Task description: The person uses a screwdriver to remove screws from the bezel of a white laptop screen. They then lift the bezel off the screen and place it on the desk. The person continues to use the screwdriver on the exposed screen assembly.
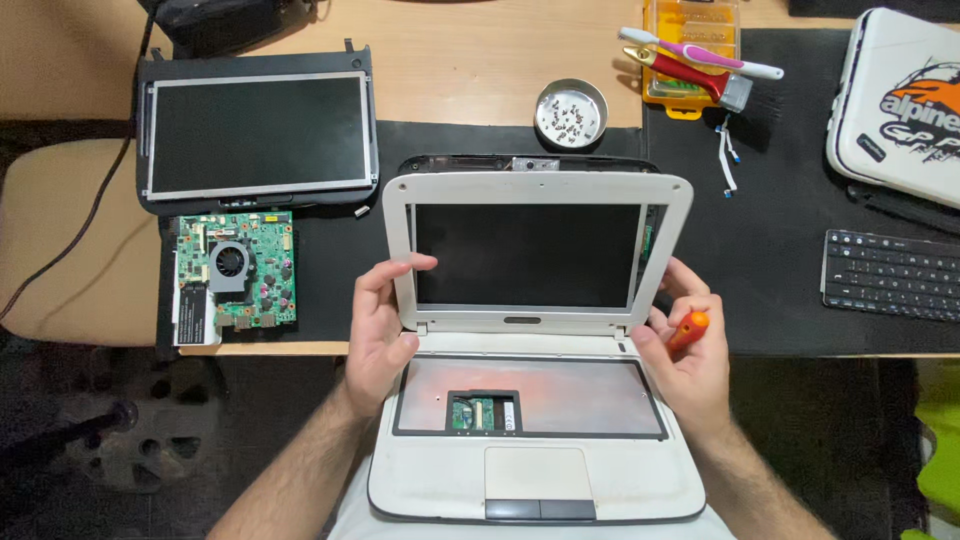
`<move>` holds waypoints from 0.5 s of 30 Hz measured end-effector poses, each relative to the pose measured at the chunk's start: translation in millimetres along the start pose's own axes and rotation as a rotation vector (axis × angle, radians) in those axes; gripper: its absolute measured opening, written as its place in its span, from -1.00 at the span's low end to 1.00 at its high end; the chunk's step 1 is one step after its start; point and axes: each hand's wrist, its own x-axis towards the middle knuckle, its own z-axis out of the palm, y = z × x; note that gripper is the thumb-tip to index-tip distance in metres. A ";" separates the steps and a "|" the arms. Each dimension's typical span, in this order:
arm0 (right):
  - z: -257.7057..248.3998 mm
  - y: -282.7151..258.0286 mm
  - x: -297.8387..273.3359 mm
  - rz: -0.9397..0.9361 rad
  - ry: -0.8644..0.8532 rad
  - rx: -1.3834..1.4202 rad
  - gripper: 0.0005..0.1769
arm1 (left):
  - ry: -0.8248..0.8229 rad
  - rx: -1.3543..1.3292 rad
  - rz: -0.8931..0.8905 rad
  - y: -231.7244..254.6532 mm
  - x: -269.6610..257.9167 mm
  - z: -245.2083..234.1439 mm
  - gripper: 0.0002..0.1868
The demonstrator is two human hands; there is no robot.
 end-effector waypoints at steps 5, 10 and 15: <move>-7.6 -4.5 3.1 0.075 -0.120 -0.142 -0.58 | -0.123 0.104 -0.072 8.6 4.7 -5.2 0.06; -6.4 -7.8 5.9 0.146 -0.156 -0.162 -0.56 | -0.193 0.147 -0.122 22.2 15.6 -4.9 0.17; -10.1 -21.2 17.1 0.118 -0.096 -0.308 -0.50 | -0.132 0.306 -0.230 45.3 15.7 -9.1 -0.05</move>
